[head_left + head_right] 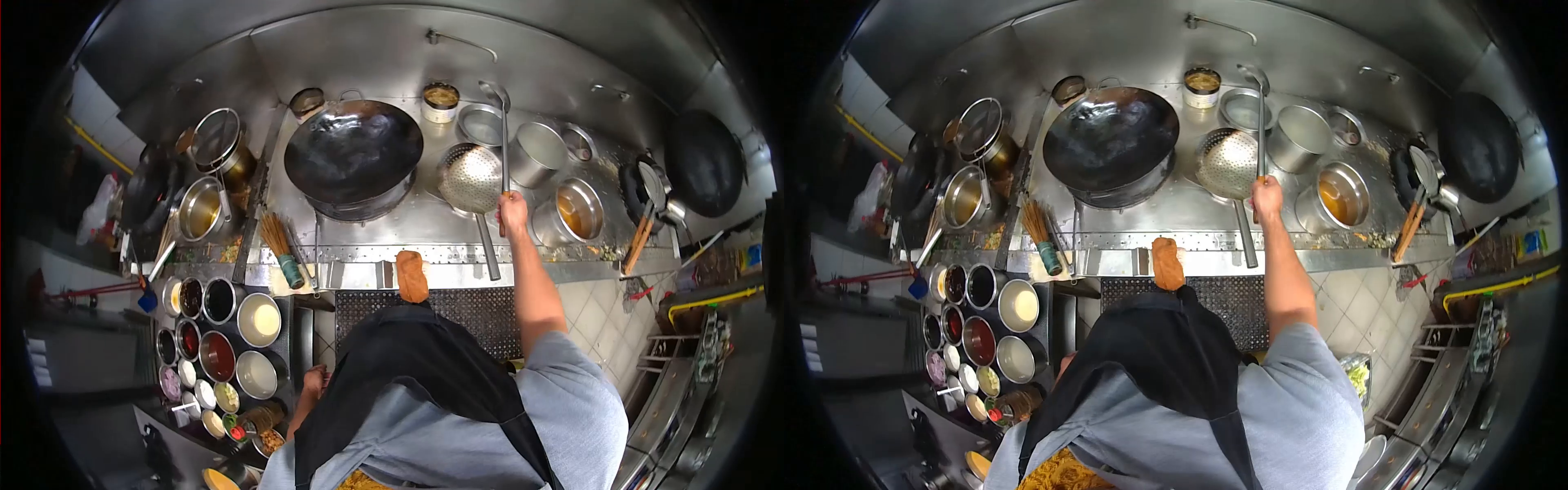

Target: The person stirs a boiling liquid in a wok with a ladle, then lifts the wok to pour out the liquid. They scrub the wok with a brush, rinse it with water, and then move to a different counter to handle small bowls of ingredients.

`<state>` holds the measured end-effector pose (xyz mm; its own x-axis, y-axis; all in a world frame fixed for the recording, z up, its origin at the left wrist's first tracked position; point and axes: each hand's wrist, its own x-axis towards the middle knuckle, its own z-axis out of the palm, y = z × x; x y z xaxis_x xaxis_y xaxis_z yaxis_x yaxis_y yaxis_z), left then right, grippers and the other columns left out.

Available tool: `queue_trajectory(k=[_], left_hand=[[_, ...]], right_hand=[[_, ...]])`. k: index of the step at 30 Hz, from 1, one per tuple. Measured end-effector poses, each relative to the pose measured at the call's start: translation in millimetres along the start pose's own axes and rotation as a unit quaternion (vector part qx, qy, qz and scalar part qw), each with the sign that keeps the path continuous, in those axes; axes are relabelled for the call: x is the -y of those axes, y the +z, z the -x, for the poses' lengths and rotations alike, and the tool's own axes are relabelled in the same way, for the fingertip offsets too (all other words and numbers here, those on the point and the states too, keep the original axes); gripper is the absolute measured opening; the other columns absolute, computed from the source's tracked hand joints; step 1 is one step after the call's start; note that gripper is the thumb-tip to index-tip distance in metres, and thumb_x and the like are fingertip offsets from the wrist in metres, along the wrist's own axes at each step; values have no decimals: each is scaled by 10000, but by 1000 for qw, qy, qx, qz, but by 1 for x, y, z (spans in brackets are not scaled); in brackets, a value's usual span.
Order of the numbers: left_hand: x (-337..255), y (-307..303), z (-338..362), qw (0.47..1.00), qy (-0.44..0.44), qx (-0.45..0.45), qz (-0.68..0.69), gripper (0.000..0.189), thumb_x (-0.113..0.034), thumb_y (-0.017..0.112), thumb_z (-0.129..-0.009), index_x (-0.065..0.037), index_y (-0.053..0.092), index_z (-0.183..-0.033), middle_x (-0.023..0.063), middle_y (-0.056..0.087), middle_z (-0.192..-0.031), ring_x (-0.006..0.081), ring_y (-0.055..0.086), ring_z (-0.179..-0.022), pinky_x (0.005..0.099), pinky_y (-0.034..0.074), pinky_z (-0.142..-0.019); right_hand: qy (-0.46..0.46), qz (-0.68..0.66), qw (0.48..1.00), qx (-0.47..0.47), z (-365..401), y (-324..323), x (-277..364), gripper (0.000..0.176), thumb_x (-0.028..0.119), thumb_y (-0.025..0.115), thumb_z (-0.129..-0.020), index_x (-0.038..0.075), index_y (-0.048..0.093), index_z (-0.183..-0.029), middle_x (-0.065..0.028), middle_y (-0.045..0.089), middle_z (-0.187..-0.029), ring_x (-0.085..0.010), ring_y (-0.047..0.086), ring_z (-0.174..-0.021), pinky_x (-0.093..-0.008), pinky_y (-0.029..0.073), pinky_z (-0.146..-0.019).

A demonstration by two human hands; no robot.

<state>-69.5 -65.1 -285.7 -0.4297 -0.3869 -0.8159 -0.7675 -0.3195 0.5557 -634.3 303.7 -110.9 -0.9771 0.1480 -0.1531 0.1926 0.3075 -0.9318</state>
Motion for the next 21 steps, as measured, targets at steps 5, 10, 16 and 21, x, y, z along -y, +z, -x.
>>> queue_trajectory(k=[5, 10, 16, 21], left_hand=[[89, 12, -37, 959, 182, 19, -217, 347, -262, 460, -885, -89, 596, -1153, 97, 639, -958, 234, 595, -839, 378, 474, -683], [152, 42, -45, 854, 290, -24, -432, 375, -324, 466, -874, -82, 598, -1128, 140, 651, -1060, 310, 622, -970, 421, 501, -788], [141, 70, -36, 848, 265, 4, -459, 325, -294, 458, -887, -86, 599, -1093, 165, 654, -993, 331, 631, -869, 435, 513, -692], [114, 57, -53, 853, 294, -1, -432, 304, -269, 432, -909, -98, 581, -1110, 148, 643, -905, 286, 608, -735, 398, 502, -578]], right_hand=[[9, 223, 975, -18, -107, 29, -22, 168, 155, 548, -791, 23, 623, -862, -108, 621, -642, -206, 603, -498, -344, 487, -482], [41, 371, 926, 54, -196, 37, -32, 196, 176, 548, -797, 23, 668, -828, -121, 650, -652, -244, 657, -560, -360, 511, -532], [175, -39, 976, 125, -212, 61, -18, 181, 159, 517, -848, 35, 555, -722, -78, 572, -586, -212, 539, -448, -337, 441, -423], [333, -520, 777, 120, -214, 58, 41, 155, 63, 468, -835, 46, 452, -682, -44, 499, -604, -148, 514, -482, -234, 450, -436]])
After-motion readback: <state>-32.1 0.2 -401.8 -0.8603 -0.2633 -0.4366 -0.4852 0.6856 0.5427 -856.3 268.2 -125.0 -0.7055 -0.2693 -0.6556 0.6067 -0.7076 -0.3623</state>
